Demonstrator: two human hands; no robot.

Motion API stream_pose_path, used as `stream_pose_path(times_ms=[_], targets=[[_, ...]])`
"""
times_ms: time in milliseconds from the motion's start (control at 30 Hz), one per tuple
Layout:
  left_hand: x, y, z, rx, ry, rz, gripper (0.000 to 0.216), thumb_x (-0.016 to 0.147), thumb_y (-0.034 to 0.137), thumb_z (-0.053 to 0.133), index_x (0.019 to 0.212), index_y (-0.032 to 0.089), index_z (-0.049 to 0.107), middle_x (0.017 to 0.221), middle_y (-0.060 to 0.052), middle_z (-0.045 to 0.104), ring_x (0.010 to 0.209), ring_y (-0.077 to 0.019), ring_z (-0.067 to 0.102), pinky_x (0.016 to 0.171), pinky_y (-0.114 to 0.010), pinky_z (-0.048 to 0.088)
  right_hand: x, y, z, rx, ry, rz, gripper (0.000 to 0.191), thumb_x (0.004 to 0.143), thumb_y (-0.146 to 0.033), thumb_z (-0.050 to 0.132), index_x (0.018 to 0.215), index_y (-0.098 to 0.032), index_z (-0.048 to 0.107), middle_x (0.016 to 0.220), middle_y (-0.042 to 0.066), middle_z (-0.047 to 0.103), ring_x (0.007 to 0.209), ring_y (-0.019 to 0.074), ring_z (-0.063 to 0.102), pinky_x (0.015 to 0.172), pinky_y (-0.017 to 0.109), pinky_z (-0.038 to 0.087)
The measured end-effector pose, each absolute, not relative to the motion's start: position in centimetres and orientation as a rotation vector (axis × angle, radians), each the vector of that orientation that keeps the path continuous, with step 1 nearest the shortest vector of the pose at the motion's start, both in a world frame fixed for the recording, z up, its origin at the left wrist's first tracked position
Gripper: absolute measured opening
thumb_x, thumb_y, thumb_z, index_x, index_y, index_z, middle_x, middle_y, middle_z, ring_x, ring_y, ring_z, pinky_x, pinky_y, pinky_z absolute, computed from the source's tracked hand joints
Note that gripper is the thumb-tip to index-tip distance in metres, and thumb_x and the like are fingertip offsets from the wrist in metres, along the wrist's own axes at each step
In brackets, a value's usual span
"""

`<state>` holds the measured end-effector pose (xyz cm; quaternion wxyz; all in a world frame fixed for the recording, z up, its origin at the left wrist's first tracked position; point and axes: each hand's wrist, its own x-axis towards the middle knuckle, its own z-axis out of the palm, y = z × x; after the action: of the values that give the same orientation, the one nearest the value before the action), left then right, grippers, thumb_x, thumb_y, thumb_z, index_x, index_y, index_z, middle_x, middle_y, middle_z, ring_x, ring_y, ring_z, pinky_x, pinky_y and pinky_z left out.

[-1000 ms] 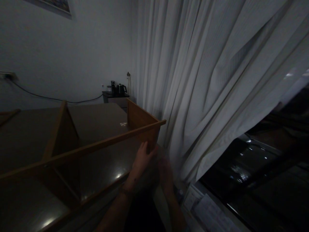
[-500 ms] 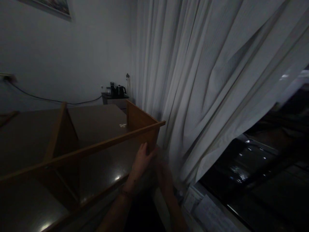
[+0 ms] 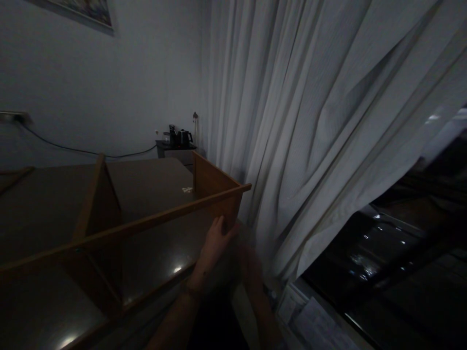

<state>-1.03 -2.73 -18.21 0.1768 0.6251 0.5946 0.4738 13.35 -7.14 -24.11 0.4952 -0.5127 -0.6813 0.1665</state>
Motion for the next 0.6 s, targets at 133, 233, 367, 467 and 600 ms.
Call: stream_pose_path(times_ms=[133, 233, 367, 467, 600], targets=[[-1.1, -2.7, -18.3, 1.780, 1.685, 1.338, 0.057, 0.084, 0.052, 0.055, 0.127, 0.015, 0.051, 0.126, -0.015, 0.057, 0.119, -0.0272, 0.055, 0.099, -0.038, 0.044, 11.7, -6.3, -24.7, -1.176, -1.139, 0.854, 0.047, 0.091, -0.052, 0.043, 0.119, -0.018, 0.056, 0.079, 0.005, 0.068, 0.065, 0.0173, 0.064, 0.057, 0.027, 0.049], [-1.1, -2.6, -18.2, 1.774, 1.689, 1.324, 0.058, 0.084, 0.054, 0.055, 0.127, 0.015, 0.051, 0.126, -0.015, 0.056, 0.120, -0.0282, 0.053, 0.100, -0.040, 0.043, 11.3, -5.9, -25.0, -1.107, -0.900, 1.050, 0.051, 0.083, -0.056, 0.052, 0.117, -0.019, 0.055, 0.083, 0.004, 0.069, 0.064, 0.0161, 0.064, 0.056, 0.026, 0.050], [-1.0, -2.6, -18.2, 1.751, 1.700, 1.301, 0.063, 0.083, 0.055, 0.055, 0.129, 0.013, 0.049, 0.133, -0.017, 0.051, 0.125, -0.0290, 0.050, 0.104, -0.040, 0.041, 11.6, -6.5, -24.6, -1.224, -1.035, 0.945, 0.056, 0.085, -0.060, 0.047, 0.120, -0.017, 0.053, 0.081, 0.006, 0.070, 0.062, 0.0178, 0.065, 0.054, 0.027, 0.048], [-1.0, -2.7, -18.2, 1.739, 1.692, 1.305, 0.065, 0.083, 0.057, 0.055, 0.130, 0.013, 0.048, 0.132, -0.017, 0.052, 0.124, -0.0281, 0.050, 0.103, -0.040, 0.041, 12.1, -7.5, -24.2, -1.342, -1.356, 0.647, 0.049, 0.092, -0.055, 0.039, 0.121, -0.018, 0.055, 0.093, 0.009, 0.071, 0.078, 0.0207, 0.068, 0.065, 0.029, 0.049], [-1.0, -2.7, -18.1, 1.756, 1.663, 1.321, 0.061, 0.083, 0.057, 0.055, 0.127, 0.015, 0.051, 0.125, -0.014, 0.056, 0.116, -0.0267, 0.055, 0.099, -0.039, 0.044, 12.8, -8.4, -24.0, -1.498, -1.690, 0.332, 0.040, 0.098, -0.044, 0.032, 0.112, -0.021, 0.061, 0.101, 0.009, 0.071, 0.088, 0.0221, 0.067, 0.077, 0.031, 0.047]])
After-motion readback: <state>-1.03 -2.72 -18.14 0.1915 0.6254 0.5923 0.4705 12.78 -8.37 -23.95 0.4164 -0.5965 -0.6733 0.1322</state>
